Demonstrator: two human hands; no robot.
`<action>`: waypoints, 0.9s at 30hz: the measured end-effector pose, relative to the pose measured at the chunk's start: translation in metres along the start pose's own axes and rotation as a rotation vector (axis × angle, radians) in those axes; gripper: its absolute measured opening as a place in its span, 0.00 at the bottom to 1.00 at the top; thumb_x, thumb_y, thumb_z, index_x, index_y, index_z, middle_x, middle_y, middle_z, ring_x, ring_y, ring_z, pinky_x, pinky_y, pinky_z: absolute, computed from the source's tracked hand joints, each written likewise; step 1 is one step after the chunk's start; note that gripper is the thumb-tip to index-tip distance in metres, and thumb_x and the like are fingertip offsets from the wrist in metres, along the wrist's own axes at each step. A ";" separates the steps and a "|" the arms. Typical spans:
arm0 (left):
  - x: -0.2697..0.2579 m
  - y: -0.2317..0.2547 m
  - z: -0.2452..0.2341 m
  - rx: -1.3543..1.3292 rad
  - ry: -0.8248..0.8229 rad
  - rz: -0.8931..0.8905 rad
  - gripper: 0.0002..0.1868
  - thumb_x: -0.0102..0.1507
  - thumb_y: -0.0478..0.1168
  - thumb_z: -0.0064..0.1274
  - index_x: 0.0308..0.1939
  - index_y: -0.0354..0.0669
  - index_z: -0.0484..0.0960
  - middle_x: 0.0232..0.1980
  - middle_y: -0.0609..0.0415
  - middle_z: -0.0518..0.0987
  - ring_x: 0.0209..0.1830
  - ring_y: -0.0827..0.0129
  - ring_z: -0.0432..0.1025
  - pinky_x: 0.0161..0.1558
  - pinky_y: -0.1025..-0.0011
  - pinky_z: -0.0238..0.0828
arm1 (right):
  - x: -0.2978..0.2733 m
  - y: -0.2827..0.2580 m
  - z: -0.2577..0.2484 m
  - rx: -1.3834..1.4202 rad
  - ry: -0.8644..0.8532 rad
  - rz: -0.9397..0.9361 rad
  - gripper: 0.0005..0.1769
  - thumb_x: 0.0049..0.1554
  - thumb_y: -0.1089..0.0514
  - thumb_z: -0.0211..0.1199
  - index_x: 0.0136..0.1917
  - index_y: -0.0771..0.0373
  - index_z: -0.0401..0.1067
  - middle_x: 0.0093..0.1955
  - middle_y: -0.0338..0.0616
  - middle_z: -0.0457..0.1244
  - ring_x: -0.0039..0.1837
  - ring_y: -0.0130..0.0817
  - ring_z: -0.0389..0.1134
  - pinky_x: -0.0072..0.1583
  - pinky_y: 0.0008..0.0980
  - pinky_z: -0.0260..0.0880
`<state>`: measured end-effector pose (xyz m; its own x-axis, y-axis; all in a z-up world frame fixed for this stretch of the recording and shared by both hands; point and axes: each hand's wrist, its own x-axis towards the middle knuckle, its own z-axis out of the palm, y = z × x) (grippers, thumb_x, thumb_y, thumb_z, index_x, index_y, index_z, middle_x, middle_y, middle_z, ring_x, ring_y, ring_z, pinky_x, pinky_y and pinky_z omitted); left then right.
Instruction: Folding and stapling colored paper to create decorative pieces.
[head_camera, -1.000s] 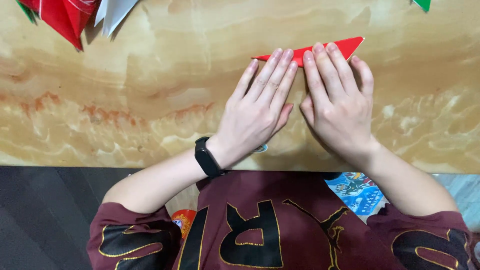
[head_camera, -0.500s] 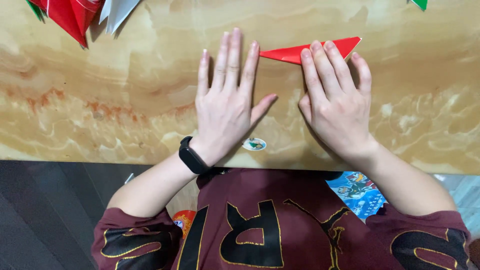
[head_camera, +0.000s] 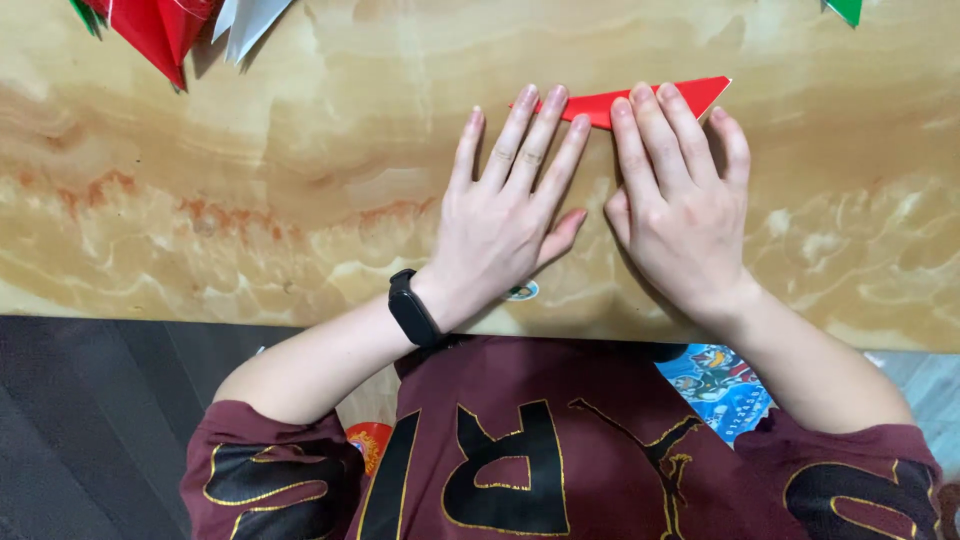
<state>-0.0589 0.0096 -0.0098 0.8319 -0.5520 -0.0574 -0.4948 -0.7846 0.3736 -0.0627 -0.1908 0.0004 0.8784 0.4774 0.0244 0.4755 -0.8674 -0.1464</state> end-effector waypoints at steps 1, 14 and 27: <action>0.001 0.002 0.000 0.026 -0.028 -0.033 0.40 0.70 0.59 0.57 0.80 0.47 0.63 0.82 0.42 0.54 0.83 0.52 0.48 0.80 0.43 0.44 | 0.000 0.001 -0.001 0.011 0.002 0.002 0.33 0.60 0.63 0.66 0.77 0.76 0.70 0.78 0.61 0.60 0.80 0.50 0.58 0.76 0.52 0.48; 0.008 0.020 0.008 0.131 0.099 -0.020 0.29 0.72 0.44 0.58 0.74 0.33 0.73 0.76 0.23 0.56 0.78 0.33 0.52 0.74 0.31 0.46 | -0.024 0.013 0.000 0.126 -0.082 0.041 0.35 0.71 0.51 0.65 0.82 0.80 0.71 0.86 0.57 0.51 0.85 0.59 0.37 0.75 0.72 0.28; 0.003 0.014 0.013 0.136 0.084 -0.081 0.39 0.71 0.54 0.64 0.77 0.35 0.66 0.79 0.33 0.58 0.81 0.45 0.53 0.77 0.37 0.45 | -0.042 0.028 -0.001 0.140 -0.004 0.155 0.24 0.68 0.59 0.70 0.76 0.68 0.81 0.86 0.65 0.51 0.85 0.68 0.41 0.76 0.75 0.27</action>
<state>-0.0663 -0.0067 -0.0166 0.8856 -0.4645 -0.0027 -0.4501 -0.8596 0.2419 -0.0858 -0.2350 -0.0036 0.9402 0.3404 -0.0127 0.3230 -0.9027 -0.2843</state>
